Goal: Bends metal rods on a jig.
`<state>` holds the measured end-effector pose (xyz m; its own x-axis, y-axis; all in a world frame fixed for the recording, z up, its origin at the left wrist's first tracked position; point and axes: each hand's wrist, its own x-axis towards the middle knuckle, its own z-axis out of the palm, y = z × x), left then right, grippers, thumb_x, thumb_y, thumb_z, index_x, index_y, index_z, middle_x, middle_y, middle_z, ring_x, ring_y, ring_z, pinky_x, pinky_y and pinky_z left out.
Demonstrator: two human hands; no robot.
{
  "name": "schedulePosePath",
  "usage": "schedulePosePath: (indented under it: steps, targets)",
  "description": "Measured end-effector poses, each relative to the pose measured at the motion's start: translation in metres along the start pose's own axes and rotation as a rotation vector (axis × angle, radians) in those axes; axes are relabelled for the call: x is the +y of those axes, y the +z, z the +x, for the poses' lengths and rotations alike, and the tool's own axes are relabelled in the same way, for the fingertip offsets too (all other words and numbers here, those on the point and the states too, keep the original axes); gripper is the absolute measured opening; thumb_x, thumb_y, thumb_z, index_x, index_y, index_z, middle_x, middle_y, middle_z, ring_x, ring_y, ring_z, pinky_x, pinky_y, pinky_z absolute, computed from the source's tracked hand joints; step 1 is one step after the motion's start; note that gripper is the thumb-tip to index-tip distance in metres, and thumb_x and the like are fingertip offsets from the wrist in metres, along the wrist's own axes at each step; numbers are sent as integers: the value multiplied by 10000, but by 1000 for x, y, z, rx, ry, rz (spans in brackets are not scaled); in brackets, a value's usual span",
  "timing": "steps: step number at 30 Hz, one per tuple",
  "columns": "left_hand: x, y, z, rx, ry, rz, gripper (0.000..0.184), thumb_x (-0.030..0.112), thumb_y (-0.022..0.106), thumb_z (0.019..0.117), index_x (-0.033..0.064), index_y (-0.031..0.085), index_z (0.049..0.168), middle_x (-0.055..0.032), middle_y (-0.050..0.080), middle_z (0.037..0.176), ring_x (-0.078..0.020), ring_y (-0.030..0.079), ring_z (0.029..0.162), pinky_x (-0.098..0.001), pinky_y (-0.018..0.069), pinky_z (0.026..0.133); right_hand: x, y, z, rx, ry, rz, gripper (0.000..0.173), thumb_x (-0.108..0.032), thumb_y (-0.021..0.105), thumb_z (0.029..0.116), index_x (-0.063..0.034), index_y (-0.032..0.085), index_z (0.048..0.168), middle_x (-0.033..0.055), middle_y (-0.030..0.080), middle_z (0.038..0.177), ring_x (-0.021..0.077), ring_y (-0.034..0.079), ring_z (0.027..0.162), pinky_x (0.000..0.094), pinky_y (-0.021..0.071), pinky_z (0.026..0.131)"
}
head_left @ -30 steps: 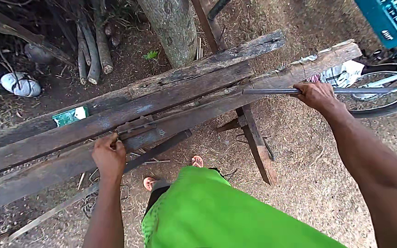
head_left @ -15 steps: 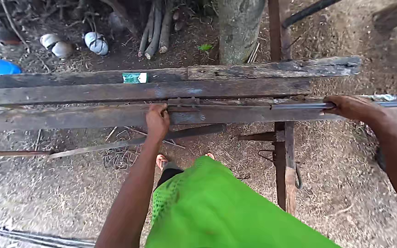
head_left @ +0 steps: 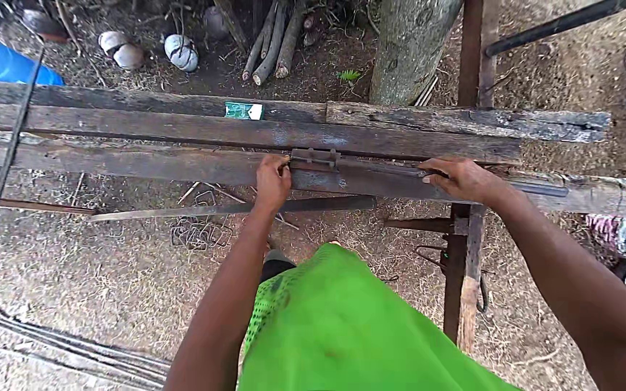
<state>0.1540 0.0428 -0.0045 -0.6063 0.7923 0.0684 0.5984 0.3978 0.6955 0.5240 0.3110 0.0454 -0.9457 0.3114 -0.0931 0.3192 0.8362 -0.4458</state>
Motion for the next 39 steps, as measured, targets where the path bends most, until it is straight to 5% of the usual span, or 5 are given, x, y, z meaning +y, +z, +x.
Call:
schedulePosePath:
  steps: [9, 15, 18, 24, 39]
  targets:
    - [-6, 4, -1, 17, 20, -32, 283, 29, 561, 975, -20, 707, 1213, -202, 667, 1212, -283, 680, 1003, -444, 557, 917, -17, 17, -15, 12, 115, -266, 365, -316, 496, 1088, -156, 621, 1391, 166, 713, 1150, 390, 728, 823, 608, 568, 663]
    - [-5, 0, 0, 0, 18, -36, 277, 27, 570, 987, -20, 711, 1221, -211, 673, 1209, -295, 675, 1054, -446, 539, 959, -17, 24, -17, 52, 205, -174, 398, -411, 543, 1059, -108, 666, 1285, 196, 708, 1077, 411, 718, 854, 632, 560, 706]
    - [-7, -3, 2, -21, 32, -47, 280, 20, 576, 995, -9, 706, 1242, -205, 671, 1236, -297, 662, 1129, -442, 523, 1014, -19, 24, -17, 29, 228, -163, 348, -331, 634, 1028, -74, 665, 1262, 203, 710, 1087, 411, 721, 876, 637, 567, 744]
    - [-8, -6, 4, -50, 67, -41, 354, 4, 549, 1004, 37, 680, 1331, -215, 652, 1247, -309, 641, 1150, -435, 508, 1022, -35, 38, -31, -22, 215, -321, 336, -348, 499, 1067, -31, 595, 1127, 158, 661, 812, 374, 683, 646, 555, 538, 557]
    - [-18, -11, 9, -93, 78, -95, 381, 42, 636, 959, 53, 674, 1338, -192, 661, 1186, -226, 698, 971, -362, 583, 895, -34, 46, -39, 0, 212, -287, 415, -418, 405, 1093, -51, 597, 1102, 130, 648, 804, 344, 669, 611, 517, 523, 518]
